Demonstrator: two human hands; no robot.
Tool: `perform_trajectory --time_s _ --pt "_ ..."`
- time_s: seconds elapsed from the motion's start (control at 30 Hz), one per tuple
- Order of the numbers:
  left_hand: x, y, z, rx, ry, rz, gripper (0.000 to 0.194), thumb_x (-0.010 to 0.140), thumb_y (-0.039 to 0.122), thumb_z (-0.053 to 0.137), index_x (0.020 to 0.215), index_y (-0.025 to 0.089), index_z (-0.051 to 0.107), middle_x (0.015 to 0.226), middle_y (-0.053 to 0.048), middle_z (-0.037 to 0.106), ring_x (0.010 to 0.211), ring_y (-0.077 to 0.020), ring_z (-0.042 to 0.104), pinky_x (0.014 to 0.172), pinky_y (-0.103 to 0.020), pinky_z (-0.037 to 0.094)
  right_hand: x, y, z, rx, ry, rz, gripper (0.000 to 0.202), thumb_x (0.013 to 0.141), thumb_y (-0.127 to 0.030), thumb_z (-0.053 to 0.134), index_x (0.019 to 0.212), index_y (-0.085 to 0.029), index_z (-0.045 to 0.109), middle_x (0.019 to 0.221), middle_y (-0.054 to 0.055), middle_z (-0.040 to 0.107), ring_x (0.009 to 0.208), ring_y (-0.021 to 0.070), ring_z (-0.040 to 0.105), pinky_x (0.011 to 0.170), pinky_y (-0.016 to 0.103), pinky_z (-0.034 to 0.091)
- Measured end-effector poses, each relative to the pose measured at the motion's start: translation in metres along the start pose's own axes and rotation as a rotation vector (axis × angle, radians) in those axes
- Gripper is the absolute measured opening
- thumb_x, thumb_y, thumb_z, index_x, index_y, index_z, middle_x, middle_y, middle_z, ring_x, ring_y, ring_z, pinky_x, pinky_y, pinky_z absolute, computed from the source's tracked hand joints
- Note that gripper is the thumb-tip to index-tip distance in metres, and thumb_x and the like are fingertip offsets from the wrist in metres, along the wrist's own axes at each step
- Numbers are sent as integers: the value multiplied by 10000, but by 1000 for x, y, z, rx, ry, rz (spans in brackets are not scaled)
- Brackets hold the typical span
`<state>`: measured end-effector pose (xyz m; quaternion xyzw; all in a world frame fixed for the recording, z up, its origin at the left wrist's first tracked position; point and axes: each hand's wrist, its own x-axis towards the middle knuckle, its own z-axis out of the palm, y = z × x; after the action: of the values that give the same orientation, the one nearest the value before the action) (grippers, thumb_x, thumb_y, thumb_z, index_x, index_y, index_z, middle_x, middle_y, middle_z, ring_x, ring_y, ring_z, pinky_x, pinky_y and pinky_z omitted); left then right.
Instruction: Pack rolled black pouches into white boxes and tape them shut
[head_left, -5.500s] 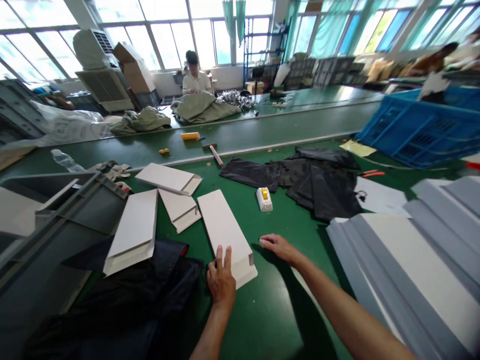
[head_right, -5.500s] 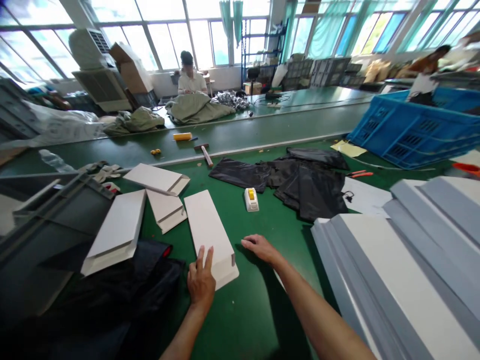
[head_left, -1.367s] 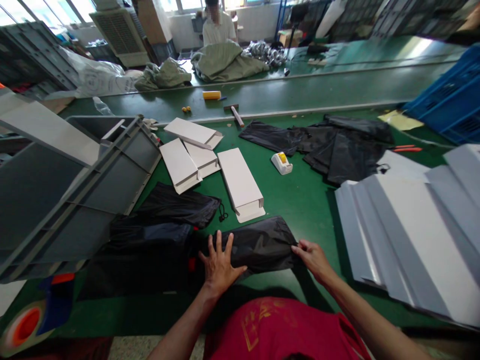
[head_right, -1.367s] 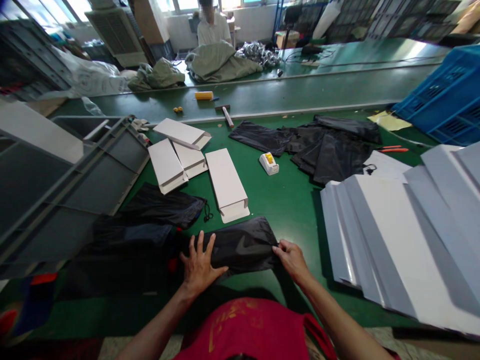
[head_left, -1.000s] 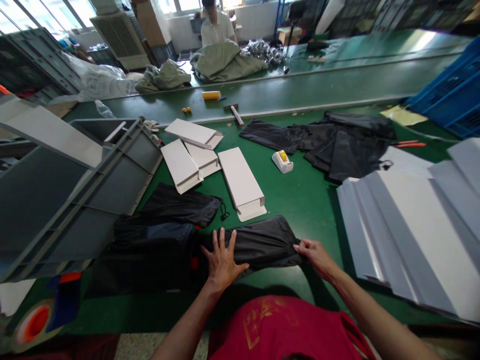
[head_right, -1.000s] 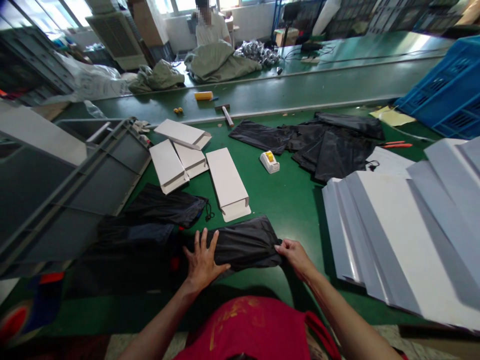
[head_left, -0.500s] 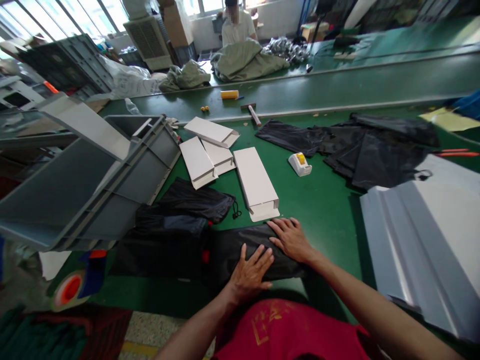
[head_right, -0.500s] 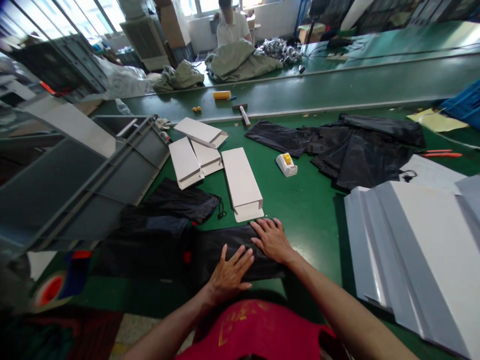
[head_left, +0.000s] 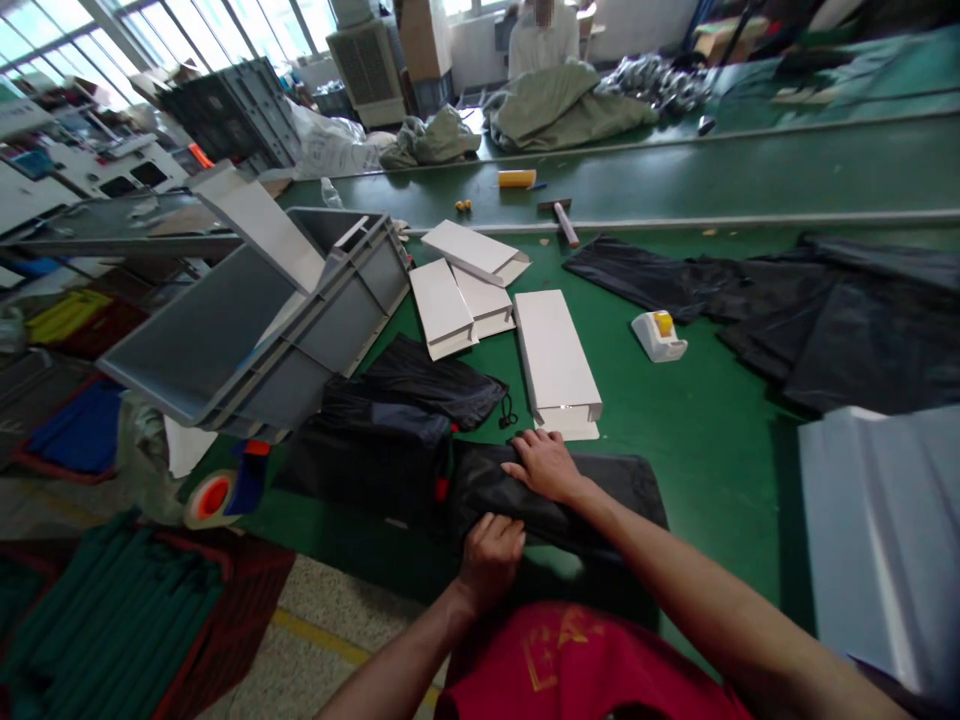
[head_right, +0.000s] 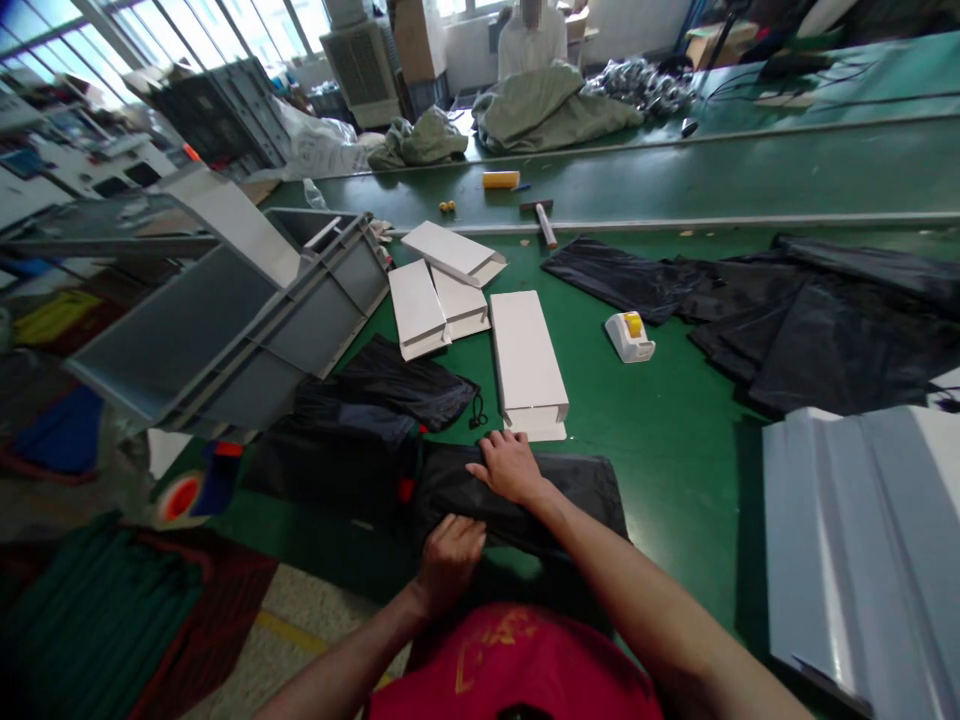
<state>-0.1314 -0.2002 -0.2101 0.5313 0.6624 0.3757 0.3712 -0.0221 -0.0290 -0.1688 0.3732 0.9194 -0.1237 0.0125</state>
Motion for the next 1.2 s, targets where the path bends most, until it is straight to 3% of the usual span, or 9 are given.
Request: perform_trajectory --time_s 0.13,0.23,0.37,0.5,0.67,0.8,0.93,1.1,1.2 --pt "2 2 -1 -180 226 -331 398 871 494 513 633 190 612 706 -125 659 754 -238 658 740 -365 512 1 -4 7 -36 -2 61 578 950 -632 314 1020 -143 613 1015 158 618 981 308 560 846 414 365" --pt "11 2 -2 -398 352 -578 487 841 608 519 640 168 575 636 -116 639 649 -235 671 609 -345 536 -1 -3 9 -50 -22 92 566 951 -623 324 993 -132 605 972 163 623 944 303 583 802 386 393" --pt "25 14 -7 -655 463 -722 522 781 658 600 737 138 576 682 -106 658 708 -219 695 719 -369 571 -5 -1 10 -60 -38 120 549 965 -596 317 973 -126 600 932 165 634 898 294 611 763 368 415" --pt "35 32 -12 -955 500 -875 503 729 617 696 770 132 569 716 -94 658 728 -208 687 772 -371 567 -13 6 8 -61 -36 143 534 976 -580 296 951 -135 590 928 163 641 877 282 622 753 360 428" --pt "47 42 -18 -957 441 -1033 553 740 653 656 806 108 585 757 -116 653 740 -234 683 786 -385 554 -26 16 7 -63 25 163 512 976 -579 297 903 -152 570 887 157 637 866 279 608 746 355 423" --pt "55 40 -22 -1099 341 -1021 676 740 668 638 1064 76 594 1055 -207 663 961 -300 678 848 -428 543 -36 19 5 -53 63 187 495 978 -578 296 900 -162 552 874 145 628 853 270 601 739 343 403" --pt "58 38 -23 -1108 300 -1035 746 729 703 619 1132 77 591 1157 -226 642 1023 -294 664 864 -413 537 -43 21 -1 -17 52 190 490 987 -568 276 903 -168 547 878 128 630 839 261 606 718 331 394" --pt "68 40 -33 -1173 222 -935 576 780 604 622 1121 140 639 1083 -137 706 961 -254 687 865 -402 545 -47 20 -1 110 -45 196 456 999 -537 271 901 -185 544 902 116 649 837 243 622 694 310 390" --pt "75 36 -45 -1197 66 -885 464 767 477 689 1036 99 667 990 -138 729 924 -252 696 865 -375 547 -47 20 5 267 -148 180 447 997 -522 278 894 -177 544 917 139 652 834 258 623 680 315 385"
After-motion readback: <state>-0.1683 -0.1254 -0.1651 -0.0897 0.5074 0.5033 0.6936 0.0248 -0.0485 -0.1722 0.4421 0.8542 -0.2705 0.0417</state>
